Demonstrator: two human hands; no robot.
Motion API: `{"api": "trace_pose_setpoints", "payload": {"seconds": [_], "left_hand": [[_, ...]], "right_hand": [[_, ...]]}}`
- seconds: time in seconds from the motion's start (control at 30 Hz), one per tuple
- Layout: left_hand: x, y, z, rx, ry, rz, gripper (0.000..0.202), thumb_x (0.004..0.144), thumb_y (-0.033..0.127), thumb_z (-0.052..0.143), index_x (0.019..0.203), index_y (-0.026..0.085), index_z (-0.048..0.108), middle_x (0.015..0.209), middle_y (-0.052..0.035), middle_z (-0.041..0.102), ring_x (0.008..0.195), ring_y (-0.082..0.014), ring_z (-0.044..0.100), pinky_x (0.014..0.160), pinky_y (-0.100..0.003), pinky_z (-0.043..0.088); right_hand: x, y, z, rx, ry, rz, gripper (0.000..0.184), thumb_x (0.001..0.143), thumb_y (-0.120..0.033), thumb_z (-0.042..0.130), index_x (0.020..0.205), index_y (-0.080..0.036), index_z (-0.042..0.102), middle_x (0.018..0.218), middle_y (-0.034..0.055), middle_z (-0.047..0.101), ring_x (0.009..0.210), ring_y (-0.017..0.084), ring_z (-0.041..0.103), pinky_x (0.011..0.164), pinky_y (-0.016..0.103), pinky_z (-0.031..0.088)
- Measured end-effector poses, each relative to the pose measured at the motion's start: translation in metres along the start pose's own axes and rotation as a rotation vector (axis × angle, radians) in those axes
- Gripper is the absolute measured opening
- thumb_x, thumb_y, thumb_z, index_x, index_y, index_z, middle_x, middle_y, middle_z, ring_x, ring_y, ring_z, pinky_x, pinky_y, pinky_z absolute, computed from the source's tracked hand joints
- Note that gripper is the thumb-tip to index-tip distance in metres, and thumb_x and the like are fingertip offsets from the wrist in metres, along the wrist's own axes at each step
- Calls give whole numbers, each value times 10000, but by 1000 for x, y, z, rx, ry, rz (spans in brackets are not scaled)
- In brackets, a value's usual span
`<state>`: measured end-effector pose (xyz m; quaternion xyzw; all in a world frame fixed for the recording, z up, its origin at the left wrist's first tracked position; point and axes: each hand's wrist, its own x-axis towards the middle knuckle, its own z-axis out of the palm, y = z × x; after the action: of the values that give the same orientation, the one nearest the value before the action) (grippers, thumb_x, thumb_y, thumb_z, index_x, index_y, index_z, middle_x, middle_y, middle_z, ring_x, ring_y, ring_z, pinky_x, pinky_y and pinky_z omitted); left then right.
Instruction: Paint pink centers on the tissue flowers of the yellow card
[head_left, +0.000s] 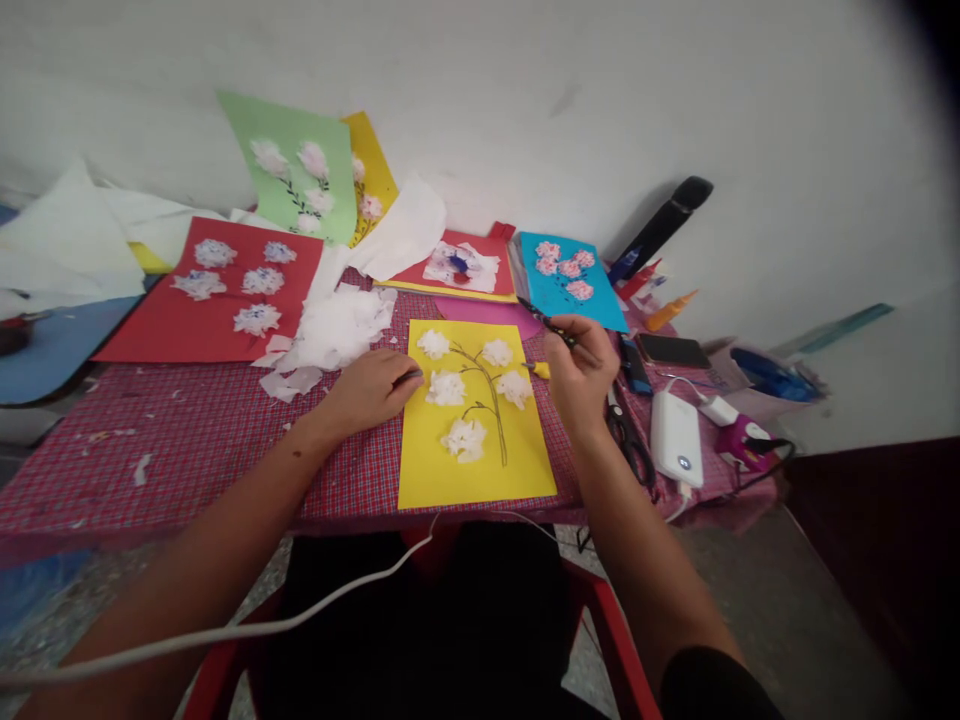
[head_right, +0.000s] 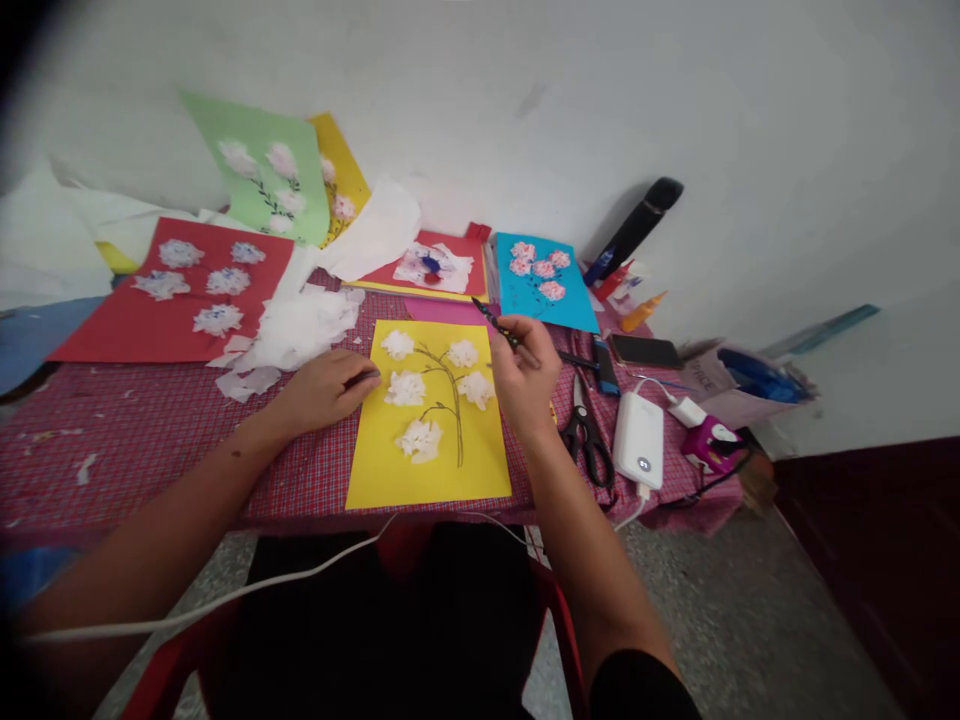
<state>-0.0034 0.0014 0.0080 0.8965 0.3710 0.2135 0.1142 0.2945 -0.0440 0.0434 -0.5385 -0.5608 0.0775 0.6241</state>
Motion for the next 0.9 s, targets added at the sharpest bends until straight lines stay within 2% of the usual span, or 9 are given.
{"api": "trace_pose_setpoints", "payload": {"seconds": [0.1, 0.23, 0.4, 0.5, 0.6, 0.73, 0.9], "left_hand": [[1, 1, 0, 6, -24, -2, 299, 1051, 363, 461, 1005, 180, 693, 991, -111, 748, 951, -256, 660, 885, -415, 507], [1, 1, 2, 3, -30, 10, 300, 1052, 370, 464, 995, 180, 688, 996, -113, 748, 971, -257, 661, 896, -414, 502], [0, -1, 3, -11, -18, 3, 291, 1053, 365, 463, 1004, 179, 682, 1002, -116, 747, 980, -257, 667, 903, -417, 501], [-1, 0, 2, -3, -6, 7, 280, 1049, 361, 470, 996, 188, 683, 995, -111, 748, 977, -256, 667, 901, -419, 498], [-1, 2, 1, -3, -10, 15, 281, 1047, 360, 469, 985, 187, 683, 986, -110, 750, 963, -257, 668, 894, -420, 496], [0, 3, 1, -9, -7, 17, 285, 1046, 368, 470, 972, 195, 684, 969, -103, 749, 957, -256, 663, 889, -417, 492], [-1, 3, 2, -8, -10, 20, 276, 1044, 362, 476, 968, 194, 682, 974, -104, 751, 958, -255, 667, 891, -413, 487]], "right_hand": [[-19, -10, -24, -53, -33, -11, 131, 948, -304, 622, 1031, -243, 702, 961, 46, 739, 858, 213, 714, 746, 355, 591], [-52, -2, -40, -102, -129, -59, 111, 955, -300, 645, 989, -243, 734, 932, 47, 761, 851, 228, 729, 791, 396, 593], [-65, 15, -36, -151, -183, -184, 107, 928, -281, 648, 990, -265, 734, 952, 58, 772, 930, 267, 745, 864, 464, 596], [-65, 20, -35, -175, -209, -209, 69, 921, -279, 637, 921, -272, 706, 892, 42, 745, 892, 262, 727, 848, 465, 588], [-68, 24, -36, -174, -224, -158, 57, 928, -272, 631, 934, -261, 687, 847, 24, 717, 797, 229, 695, 762, 408, 573], [-75, 29, -37, -134, -213, -54, 93, 913, -292, 672, 994, -247, 664, 869, 22, 699, 774, 213, 681, 717, 370, 566], [-77, 28, -36, -139, -157, -38, 75, 921, -309, 696, 940, -237, 686, 866, 30, 709, 756, 202, 678, 682, 348, 562]]}}
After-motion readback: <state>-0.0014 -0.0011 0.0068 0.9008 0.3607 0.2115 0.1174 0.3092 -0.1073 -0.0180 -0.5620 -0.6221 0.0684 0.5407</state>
